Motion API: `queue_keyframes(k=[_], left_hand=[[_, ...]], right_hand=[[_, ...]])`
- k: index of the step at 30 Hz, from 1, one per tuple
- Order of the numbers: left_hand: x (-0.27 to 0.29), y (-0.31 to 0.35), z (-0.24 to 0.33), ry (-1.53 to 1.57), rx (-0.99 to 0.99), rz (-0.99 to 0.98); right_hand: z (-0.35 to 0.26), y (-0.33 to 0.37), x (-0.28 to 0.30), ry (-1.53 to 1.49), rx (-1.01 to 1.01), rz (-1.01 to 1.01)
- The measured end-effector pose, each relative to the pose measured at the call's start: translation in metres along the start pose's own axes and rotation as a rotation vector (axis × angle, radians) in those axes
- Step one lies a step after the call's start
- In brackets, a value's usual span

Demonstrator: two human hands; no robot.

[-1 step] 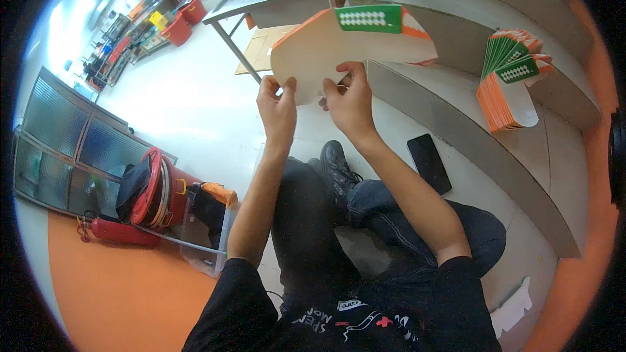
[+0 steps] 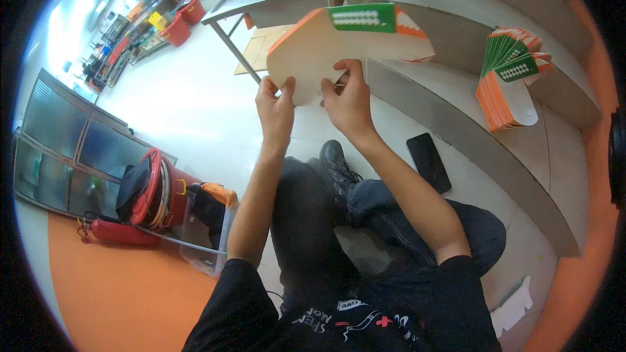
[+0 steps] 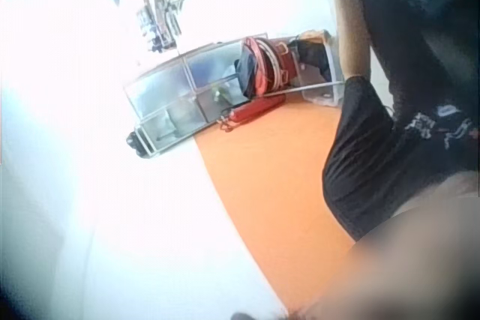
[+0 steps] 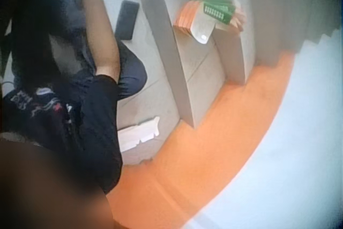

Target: The person sits on the floor and folds flat paperboard pieces into small takeout-style boxes. They fold the sides, tuck flaps, and secure the boxes, then stack the finished units on the floor beside them.

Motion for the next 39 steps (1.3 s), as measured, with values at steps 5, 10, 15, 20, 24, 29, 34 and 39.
queue_keyframes(k=[5, 10, 15, 20, 24, 29, 34, 39], left_hand=[[0.014, 0.032, 0.018, -0.169, -0.026, 0.026], [-0.001, 0.085, 0.044, -1.077, -0.555, -0.014], [-0.006, 0.073, 0.040, -1.371, -0.446, -0.220], [-0.003, 0.069, 0.044, -1.318, -0.448, -0.279], [0.001, 0.069, 0.046, -1.278, -0.435, -0.281], [0.004, 0.067, 0.047, -1.118, -0.389, -0.262], [0.013, 0.067, 0.037, -0.877, -0.156, -0.210], [0.023, 0.060, 0.015, -0.663, -0.050, -0.189]], right_hand=[[0.000, -0.010, 0.008, 0.400, 0.138, 0.041], [-0.006, -0.005, 0.001, 0.549, 0.017, -0.120], [-0.023, 0.004, -0.010, 0.580, 0.015, -0.208], [-0.035, 0.009, -0.019, 0.524, 0.130, -0.185], [-0.034, 0.009, -0.016, 0.313, 0.150, -0.129], [-0.022, 0.005, -0.010, 0.255, 0.042, -0.156], [-0.013, 0.007, -0.020, 0.176, 0.079, -0.185], [-0.002, 0.007, -0.020, 0.322, -0.017, -0.220]])
Point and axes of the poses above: each hand's wrist, its own y-axis away from the middle knuckle, its own x-axis out of the back of the hand, z = x × y, the point moved 4 cm from there along -y, towards the middle knuckle, and after that the axes turned 15 degrees about -z, right-handed, at the moved point
